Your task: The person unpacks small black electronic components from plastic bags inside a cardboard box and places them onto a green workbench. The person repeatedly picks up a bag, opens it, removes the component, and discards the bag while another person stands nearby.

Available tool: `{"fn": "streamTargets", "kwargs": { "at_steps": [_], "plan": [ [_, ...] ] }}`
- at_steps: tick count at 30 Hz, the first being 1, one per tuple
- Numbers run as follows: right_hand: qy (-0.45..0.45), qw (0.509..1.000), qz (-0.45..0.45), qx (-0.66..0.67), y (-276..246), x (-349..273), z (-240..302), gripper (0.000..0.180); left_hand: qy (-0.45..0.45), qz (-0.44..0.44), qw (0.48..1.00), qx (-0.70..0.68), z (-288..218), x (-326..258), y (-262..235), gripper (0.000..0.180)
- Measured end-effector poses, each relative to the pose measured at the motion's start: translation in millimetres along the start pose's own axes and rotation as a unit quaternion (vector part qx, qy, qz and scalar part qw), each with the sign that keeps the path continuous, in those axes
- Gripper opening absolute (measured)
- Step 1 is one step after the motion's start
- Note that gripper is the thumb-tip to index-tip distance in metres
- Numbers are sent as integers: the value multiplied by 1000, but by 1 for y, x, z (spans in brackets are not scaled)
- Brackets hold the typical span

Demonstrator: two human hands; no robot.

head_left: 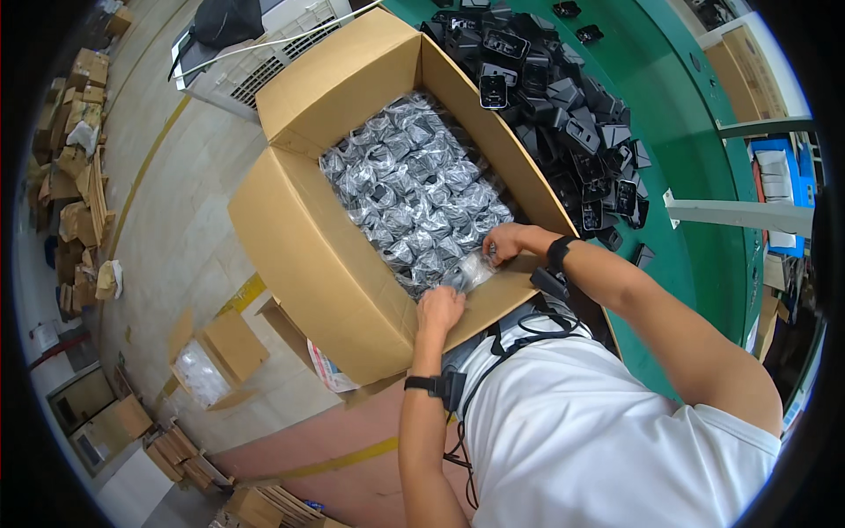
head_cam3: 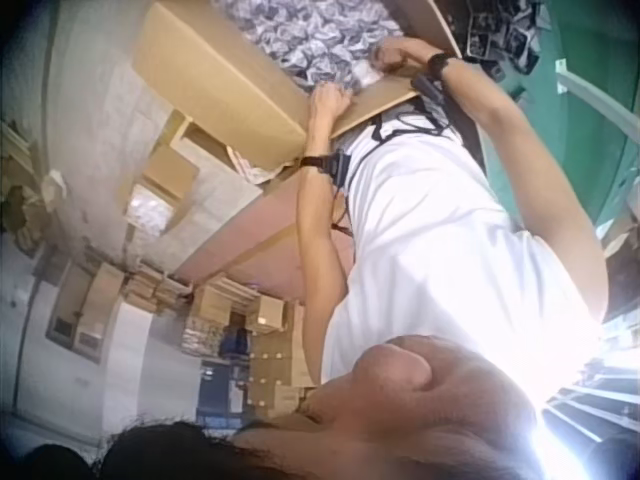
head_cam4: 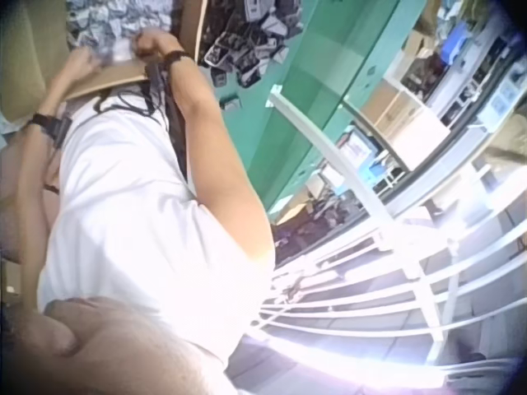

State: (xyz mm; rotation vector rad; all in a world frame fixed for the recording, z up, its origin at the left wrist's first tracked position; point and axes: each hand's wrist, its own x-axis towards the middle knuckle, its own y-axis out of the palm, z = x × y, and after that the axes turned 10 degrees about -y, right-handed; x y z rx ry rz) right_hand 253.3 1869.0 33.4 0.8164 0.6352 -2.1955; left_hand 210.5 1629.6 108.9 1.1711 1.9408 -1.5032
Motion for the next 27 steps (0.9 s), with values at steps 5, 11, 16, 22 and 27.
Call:
{"fn": "streamTargets", "kwargs": {
  "at_steps": [5, 11, 16, 22, 27],
  "plan": [
    [-54, 953, 133, -268, 20, 34, -3, 47, 129, -176, 973, -72, 14, -37, 4, 26],
    [-130, 895, -3, -427, 24, 37, -5, 22, 61, -89, 973, -202, 1, -47, -17, 30],
    [-108, 980, -11, -165, -3, 16, 26, 28, 42, -97, 963, -247, 0, -38, -9, 31],
    [-161, 960, -33, 225, -13, -38, 75, 21, 148, -128, 972, -132, -15, -21, -13, 33],
    [-23, 985, -135, 103, -29, -30, 38, 34, 151, -186, 946, -218, 1, -1, -16, 21]
  ]
}}
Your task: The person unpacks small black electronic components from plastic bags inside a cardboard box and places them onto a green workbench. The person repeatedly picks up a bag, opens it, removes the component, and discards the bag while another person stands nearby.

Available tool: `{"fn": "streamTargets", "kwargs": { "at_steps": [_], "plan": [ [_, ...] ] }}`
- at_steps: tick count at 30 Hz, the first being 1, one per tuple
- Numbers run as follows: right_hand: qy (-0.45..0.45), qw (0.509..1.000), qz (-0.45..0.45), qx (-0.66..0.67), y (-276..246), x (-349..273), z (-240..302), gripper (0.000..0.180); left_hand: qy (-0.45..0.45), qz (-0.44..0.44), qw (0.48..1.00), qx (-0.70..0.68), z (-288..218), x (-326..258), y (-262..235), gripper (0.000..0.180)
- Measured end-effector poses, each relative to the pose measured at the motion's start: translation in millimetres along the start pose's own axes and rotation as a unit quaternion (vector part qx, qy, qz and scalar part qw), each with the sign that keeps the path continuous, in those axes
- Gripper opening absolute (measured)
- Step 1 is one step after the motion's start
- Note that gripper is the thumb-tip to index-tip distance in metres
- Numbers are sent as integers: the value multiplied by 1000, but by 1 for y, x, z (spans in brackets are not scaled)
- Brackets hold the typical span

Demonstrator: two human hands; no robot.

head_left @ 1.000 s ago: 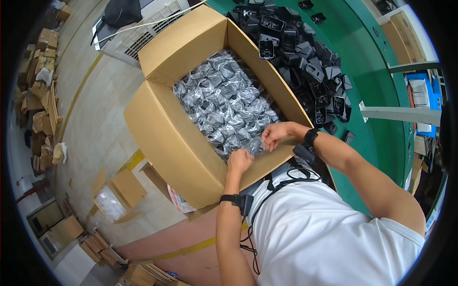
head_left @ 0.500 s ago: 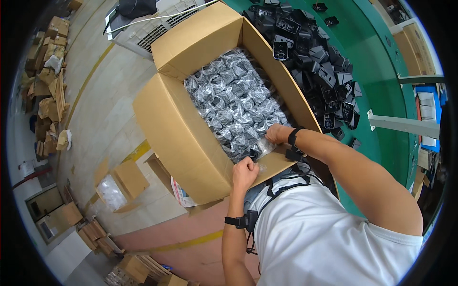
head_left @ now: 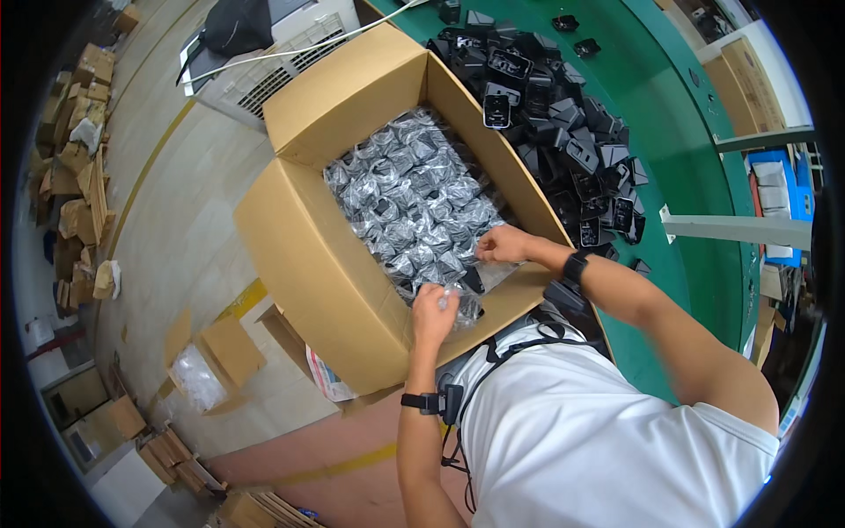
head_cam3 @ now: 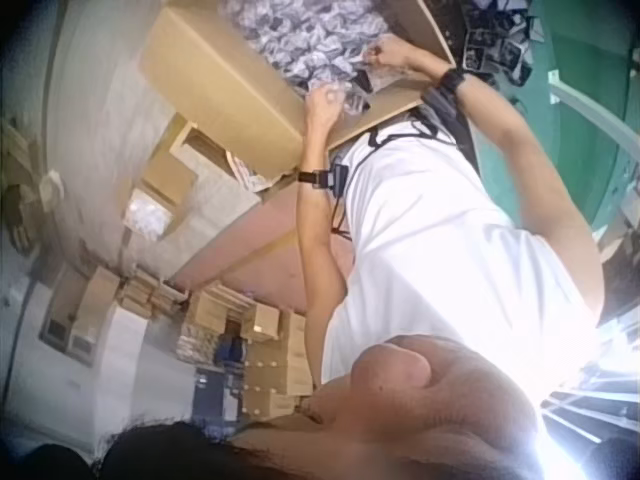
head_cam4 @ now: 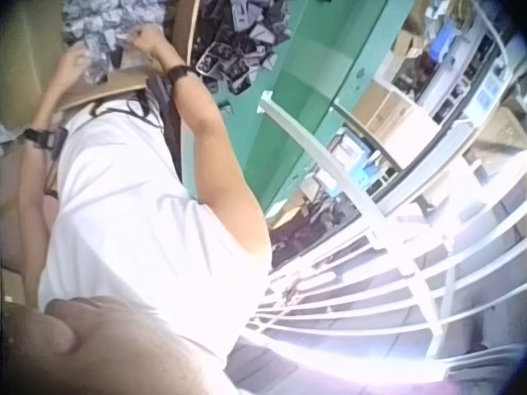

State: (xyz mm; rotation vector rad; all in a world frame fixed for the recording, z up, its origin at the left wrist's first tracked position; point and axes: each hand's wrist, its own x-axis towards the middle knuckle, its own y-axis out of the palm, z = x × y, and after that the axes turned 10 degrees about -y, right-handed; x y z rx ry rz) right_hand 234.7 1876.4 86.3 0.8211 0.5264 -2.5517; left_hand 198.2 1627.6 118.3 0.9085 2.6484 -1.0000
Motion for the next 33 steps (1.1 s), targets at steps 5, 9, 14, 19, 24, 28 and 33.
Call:
{"fn": "streamTargets", "kwargs": {
  "at_steps": [5, 9, 14, 19, 24, 28, 33],
  "plan": [
    [68, 869, 142, -469, 12, 23, -61, 34, -20, 4, 998, -63, -1, -11, -16, 17],
    [121, 852, 130, -493, 24, 43, -48, 30, -191, 79, 974, -97, -16, -26, -27, 15],
    [124, 896, 128, -408, 24, 46, -46, 25, -142, 53, 981, -117, -5, -35, -28, 15],
    [79, 993, 60, 63, -8, -11, -9, 30, -89, 48, 979, -175, 1, -21, -16, 33],
    [6, 935, 8, 354, -18, -53, 40, 29, -95, 104, 990, -15, -48, -4, -11, 48],
    [-25, 897, 32, 440, -11, -62, 35, 25, -55, 109, 993, -1, -54, 0, -12, 50],
    [-27, 923, 57, 380, -2, -64, 31, 29, -103, 172, 978, -64, -39, -13, -15, 49]
  ]
}}
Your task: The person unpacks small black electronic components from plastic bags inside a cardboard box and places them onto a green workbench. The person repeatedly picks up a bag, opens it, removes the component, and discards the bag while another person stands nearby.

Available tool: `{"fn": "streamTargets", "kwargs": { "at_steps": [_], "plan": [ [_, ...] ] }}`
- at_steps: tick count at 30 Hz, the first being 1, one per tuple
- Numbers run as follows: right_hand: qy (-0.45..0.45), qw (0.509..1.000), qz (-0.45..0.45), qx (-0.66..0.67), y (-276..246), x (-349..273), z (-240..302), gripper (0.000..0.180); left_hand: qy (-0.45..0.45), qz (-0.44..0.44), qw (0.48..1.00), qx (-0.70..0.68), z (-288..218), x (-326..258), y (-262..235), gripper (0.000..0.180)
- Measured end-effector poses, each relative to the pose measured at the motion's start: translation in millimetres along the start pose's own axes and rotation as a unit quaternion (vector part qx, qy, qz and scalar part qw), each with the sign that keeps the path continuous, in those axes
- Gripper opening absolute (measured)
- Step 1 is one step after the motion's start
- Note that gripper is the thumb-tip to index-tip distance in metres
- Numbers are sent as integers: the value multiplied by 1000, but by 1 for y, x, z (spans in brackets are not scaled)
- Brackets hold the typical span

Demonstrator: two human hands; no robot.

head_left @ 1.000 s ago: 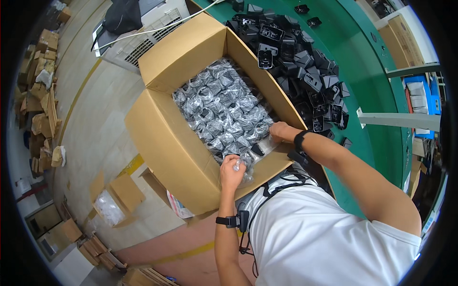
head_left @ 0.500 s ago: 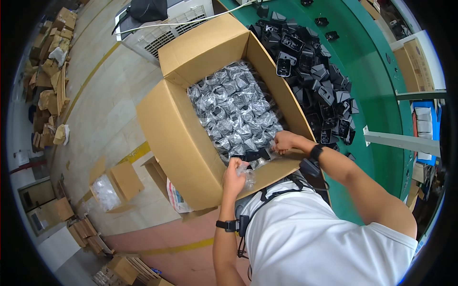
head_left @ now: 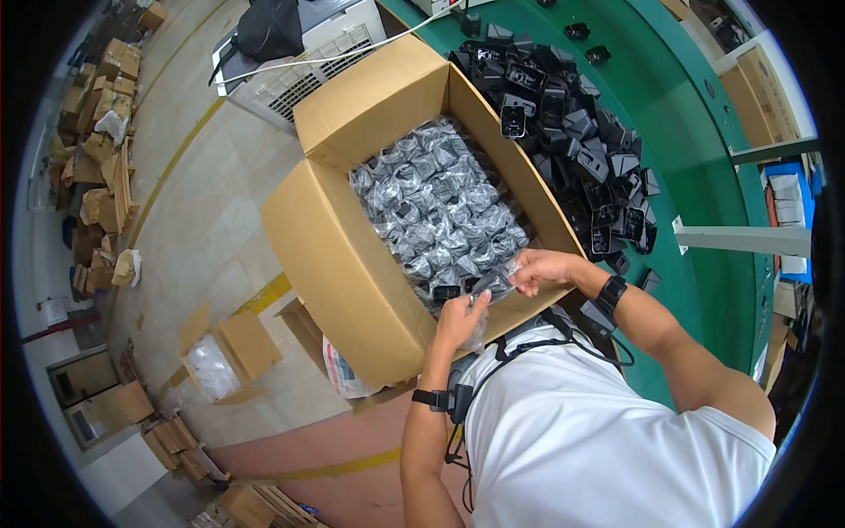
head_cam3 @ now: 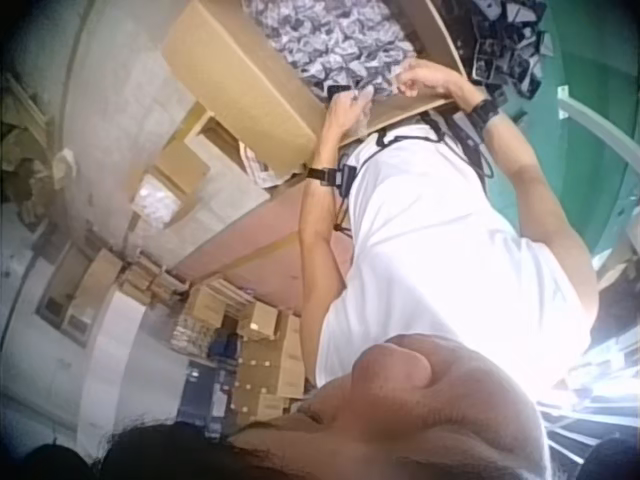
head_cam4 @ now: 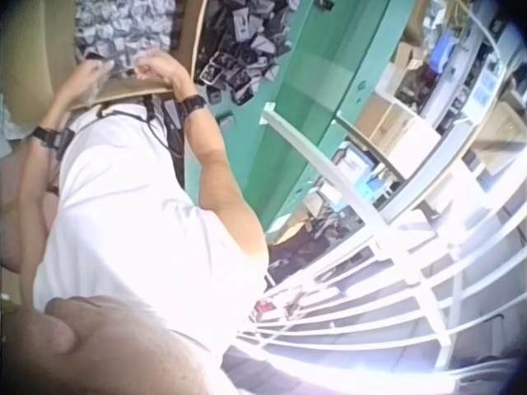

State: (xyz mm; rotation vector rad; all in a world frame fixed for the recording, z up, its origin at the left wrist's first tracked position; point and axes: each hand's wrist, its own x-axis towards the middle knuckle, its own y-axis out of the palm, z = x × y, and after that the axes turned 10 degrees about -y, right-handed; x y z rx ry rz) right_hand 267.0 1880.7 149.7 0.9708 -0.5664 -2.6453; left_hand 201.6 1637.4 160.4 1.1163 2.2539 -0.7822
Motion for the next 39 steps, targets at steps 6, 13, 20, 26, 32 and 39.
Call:
{"fn": "streamTargets", "kwargs": {
  "at_steps": [6, 13, 20, 26, 32, 39],
  "plan": [
    [49, 996, -49, -62, -2, 25, 15, 40, -45, -132, 989, -48, 27, -15, -9, 42],
    [90, 746, -75, -655, -28, 123, -58, 37, 200, -370, 898, 128, -16, -55, -44, 24],
    [6, 691, -145, -708, -9, 131, -69, 29, 13, -205, 978, -47, 5, -79, -49, 22],
    [-24, 764, -128, -632, -35, 121, -55, 21, -34, -159, 984, -68, -8, -66, -32, 36],
    [-38, 988, -83, -125, 0, 59, -3, 13, -97, -136, 973, 157, -6, -11, -17, 68],
    [-28, 998, -48, -14, 7, 32, 3, 15, 4, -43, 987, 154, 7, 12, -5, 42]
  ]
}}
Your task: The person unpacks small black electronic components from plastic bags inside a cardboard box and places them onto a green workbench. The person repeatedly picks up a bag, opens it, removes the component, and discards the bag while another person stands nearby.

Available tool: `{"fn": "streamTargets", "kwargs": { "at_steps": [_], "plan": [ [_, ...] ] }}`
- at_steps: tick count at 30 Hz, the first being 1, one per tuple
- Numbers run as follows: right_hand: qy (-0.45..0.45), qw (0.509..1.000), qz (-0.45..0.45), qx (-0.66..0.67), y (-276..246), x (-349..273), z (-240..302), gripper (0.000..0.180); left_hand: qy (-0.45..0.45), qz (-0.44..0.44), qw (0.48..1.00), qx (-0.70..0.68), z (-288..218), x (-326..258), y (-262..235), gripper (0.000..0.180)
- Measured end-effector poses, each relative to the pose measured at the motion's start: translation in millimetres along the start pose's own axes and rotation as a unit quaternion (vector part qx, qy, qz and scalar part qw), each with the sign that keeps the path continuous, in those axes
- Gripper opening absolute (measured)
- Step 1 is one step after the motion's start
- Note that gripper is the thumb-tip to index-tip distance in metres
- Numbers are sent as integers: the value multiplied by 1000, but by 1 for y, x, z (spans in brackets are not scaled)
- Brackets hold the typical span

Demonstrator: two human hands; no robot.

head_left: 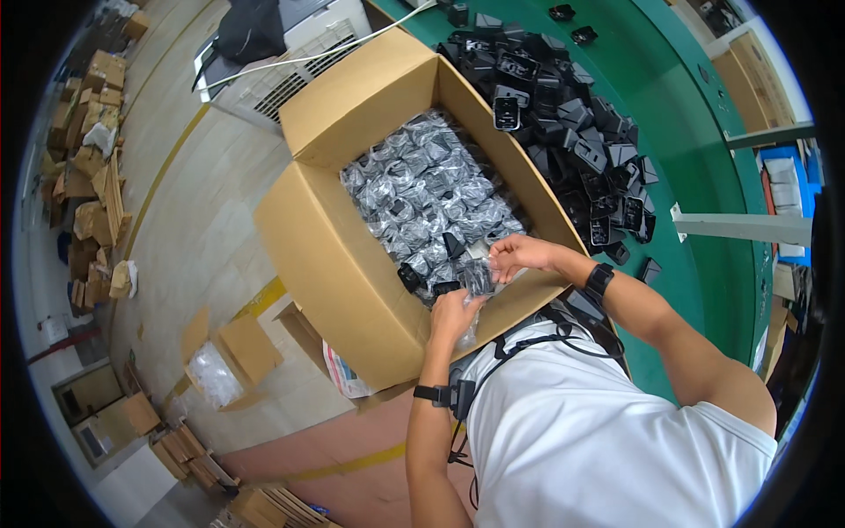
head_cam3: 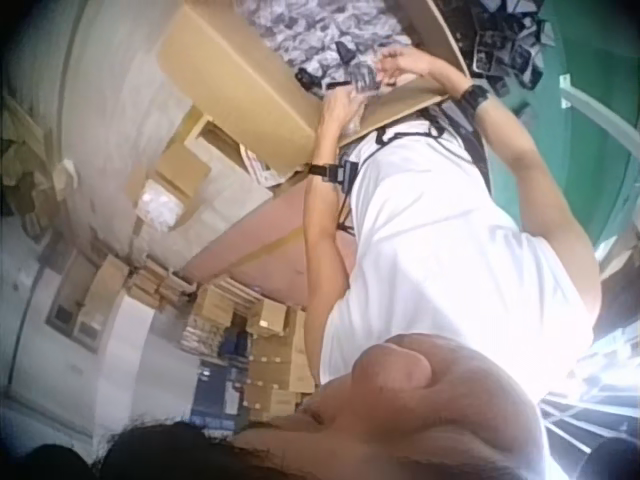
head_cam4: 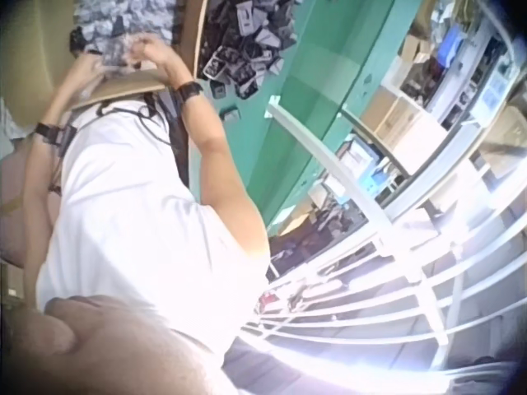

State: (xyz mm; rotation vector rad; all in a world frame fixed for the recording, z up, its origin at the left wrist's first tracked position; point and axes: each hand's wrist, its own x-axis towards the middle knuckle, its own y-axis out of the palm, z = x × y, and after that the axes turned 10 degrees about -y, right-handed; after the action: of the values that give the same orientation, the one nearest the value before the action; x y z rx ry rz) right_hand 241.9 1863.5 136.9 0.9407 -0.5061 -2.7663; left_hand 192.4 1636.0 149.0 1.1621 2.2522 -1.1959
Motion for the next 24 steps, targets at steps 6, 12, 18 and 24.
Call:
{"fn": "streamTargets", "kwargs": {
  "at_steps": [6, 12, 18, 24],
  "plan": [
    [183, 906, -113, -363, -60, 42, -40, 42, -5, -35, 999, -17, 11, -12, -4, 30],
    [280, 911, -282, -108, -83, 82, -156, 63, 49, -146, 988, -32, 0, -33, -17, 17],
    [216, 892, -250, -309, -71, 80, -155, 43, -86, -70, 988, -107, -24, -41, -34, 23],
    [154, 979, -134, -26, -35, 43, -32, 32, -73, -22, 995, -60, -21, -16, -18, 38]
  ]
}}
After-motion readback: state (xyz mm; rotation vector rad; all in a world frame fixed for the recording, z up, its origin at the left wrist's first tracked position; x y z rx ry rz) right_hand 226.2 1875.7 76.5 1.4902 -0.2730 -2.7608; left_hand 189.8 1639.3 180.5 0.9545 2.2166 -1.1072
